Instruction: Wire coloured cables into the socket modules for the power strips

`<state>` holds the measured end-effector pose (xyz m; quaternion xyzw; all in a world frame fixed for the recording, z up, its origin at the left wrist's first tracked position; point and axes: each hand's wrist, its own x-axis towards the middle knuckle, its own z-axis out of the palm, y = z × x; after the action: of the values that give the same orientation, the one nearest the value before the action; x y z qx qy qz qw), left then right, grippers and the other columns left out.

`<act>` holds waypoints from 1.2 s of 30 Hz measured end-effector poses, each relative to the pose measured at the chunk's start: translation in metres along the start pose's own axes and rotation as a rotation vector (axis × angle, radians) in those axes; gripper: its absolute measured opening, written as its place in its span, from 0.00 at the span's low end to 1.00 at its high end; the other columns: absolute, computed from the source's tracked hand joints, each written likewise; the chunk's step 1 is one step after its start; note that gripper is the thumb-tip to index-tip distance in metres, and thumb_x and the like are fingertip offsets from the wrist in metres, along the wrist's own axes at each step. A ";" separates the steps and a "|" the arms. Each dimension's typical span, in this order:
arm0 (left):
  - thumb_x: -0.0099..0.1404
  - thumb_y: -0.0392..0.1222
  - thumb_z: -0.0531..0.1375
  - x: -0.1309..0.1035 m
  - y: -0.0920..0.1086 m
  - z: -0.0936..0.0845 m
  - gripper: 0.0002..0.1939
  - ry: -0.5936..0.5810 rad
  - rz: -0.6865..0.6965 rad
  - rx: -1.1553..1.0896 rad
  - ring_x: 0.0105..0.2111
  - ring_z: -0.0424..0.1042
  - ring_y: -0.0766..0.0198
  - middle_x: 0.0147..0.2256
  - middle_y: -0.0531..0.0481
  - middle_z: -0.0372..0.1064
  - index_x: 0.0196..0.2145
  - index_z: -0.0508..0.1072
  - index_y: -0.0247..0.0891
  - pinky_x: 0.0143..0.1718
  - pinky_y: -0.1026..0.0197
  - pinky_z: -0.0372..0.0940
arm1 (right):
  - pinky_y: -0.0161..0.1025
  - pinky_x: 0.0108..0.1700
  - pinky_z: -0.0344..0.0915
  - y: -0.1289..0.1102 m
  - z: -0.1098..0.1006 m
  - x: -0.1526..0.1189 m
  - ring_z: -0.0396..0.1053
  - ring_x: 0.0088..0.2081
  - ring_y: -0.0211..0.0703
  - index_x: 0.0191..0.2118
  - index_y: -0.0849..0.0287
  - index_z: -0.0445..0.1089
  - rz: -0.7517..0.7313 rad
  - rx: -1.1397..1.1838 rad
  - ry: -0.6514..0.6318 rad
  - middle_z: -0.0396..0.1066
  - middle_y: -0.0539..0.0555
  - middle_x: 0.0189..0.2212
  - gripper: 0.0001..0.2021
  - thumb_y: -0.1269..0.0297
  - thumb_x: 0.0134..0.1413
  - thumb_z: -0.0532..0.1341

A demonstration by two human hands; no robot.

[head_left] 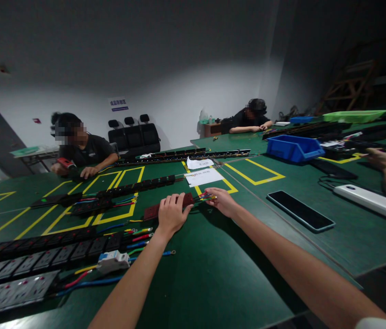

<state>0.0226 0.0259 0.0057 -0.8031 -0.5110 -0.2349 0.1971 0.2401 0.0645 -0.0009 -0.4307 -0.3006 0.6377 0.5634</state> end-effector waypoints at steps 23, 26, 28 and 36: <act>0.72 0.60 0.50 0.000 0.000 -0.001 0.27 0.000 -0.014 -0.007 0.46 0.67 0.50 0.48 0.40 0.70 0.57 0.68 0.37 0.47 0.49 0.61 | 0.32 0.31 0.72 0.002 -0.002 0.003 0.74 0.27 0.36 0.38 0.62 0.74 0.009 0.017 -0.021 0.77 0.55 0.30 0.06 0.70 0.64 0.59; 0.72 0.60 0.50 0.000 0.000 -0.001 0.28 0.013 -0.044 -0.002 0.47 0.67 0.50 0.48 0.39 0.70 0.57 0.68 0.37 0.47 0.48 0.61 | 0.33 0.30 0.73 0.000 0.000 0.003 0.72 0.25 0.36 0.37 0.63 0.73 0.062 0.034 0.028 0.76 0.55 0.27 0.08 0.65 0.65 0.59; 0.72 0.60 0.50 -0.001 0.000 -0.001 0.27 0.027 -0.068 0.011 0.47 0.67 0.49 0.48 0.39 0.70 0.57 0.68 0.38 0.48 0.48 0.60 | 0.33 0.31 0.73 -0.001 0.001 0.004 0.73 0.25 0.37 0.35 0.63 0.71 0.083 0.039 0.044 0.75 0.55 0.25 0.09 0.64 0.66 0.58; 0.72 0.59 0.50 -0.001 -0.001 0.001 0.26 0.023 -0.074 0.016 0.47 0.67 0.50 0.49 0.39 0.70 0.57 0.68 0.38 0.49 0.48 0.60 | 0.32 0.31 0.73 0.003 0.001 0.005 0.72 0.24 0.36 0.31 0.63 0.71 0.024 0.064 0.031 0.75 0.56 0.24 0.09 0.70 0.63 0.60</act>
<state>0.0214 0.0262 0.0044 -0.7792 -0.5399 -0.2472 0.2005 0.2379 0.0691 -0.0045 -0.4259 -0.2660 0.6470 0.5738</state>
